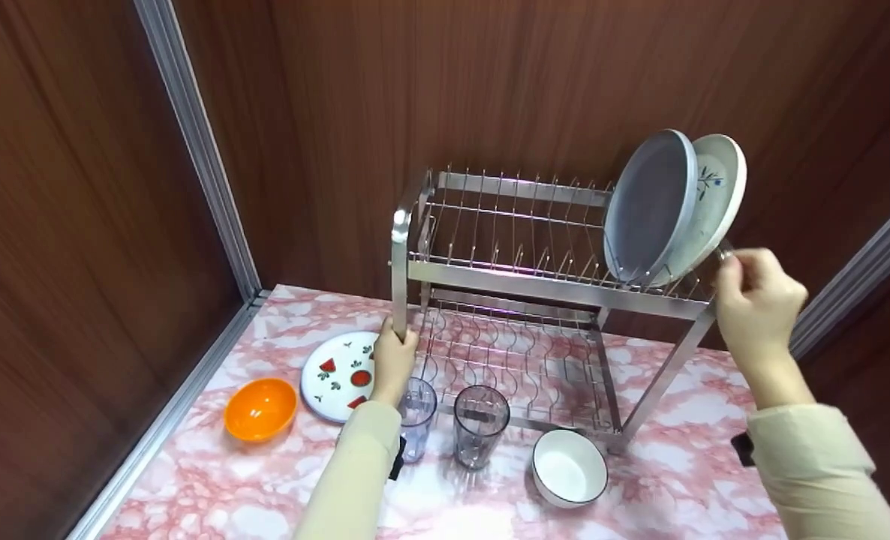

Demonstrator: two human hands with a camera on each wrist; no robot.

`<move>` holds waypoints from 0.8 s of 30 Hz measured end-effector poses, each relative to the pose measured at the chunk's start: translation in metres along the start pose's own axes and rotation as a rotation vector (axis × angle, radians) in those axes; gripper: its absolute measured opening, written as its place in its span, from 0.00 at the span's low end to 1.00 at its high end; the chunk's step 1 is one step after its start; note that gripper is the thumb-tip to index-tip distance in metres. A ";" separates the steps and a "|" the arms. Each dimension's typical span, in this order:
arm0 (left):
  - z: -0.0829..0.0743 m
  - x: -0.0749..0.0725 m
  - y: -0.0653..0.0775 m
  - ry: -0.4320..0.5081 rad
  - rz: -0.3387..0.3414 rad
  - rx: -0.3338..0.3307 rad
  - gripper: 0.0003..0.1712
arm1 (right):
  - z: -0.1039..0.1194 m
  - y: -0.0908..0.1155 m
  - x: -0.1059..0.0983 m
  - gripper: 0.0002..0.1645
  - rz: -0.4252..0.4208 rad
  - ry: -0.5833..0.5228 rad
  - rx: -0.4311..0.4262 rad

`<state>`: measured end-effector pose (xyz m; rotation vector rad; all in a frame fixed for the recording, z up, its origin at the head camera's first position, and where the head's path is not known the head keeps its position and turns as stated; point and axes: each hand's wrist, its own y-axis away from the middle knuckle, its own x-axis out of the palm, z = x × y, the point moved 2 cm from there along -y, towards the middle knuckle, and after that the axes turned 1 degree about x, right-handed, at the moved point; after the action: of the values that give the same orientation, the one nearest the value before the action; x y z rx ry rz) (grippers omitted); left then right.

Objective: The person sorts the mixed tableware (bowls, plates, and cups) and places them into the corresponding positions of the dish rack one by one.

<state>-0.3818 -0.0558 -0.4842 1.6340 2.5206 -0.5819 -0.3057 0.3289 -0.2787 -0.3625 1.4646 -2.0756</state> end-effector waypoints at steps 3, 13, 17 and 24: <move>0.000 -0.001 0.000 0.002 0.006 -0.002 0.05 | -0.009 0.014 -0.005 0.10 -0.077 -0.042 0.110; -0.001 0.000 0.000 0.019 -0.002 -0.017 0.05 | -0.061 0.073 0.006 0.14 -0.062 -0.023 0.555; -0.001 0.001 0.001 0.014 0.005 -0.014 0.05 | -0.070 0.100 0.015 0.15 -0.025 -0.052 0.593; -0.001 0.000 0.001 0.002 -0.013 0.013 0.05 | -0.074 0.142 0.031 0.18 0.021 -0.406 0.677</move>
<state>-0.3811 -0.0551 -0.4837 1.6250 2.5359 -0.5985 -0.3275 0.3335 -0.4400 -0.4492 0.4876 -2.1692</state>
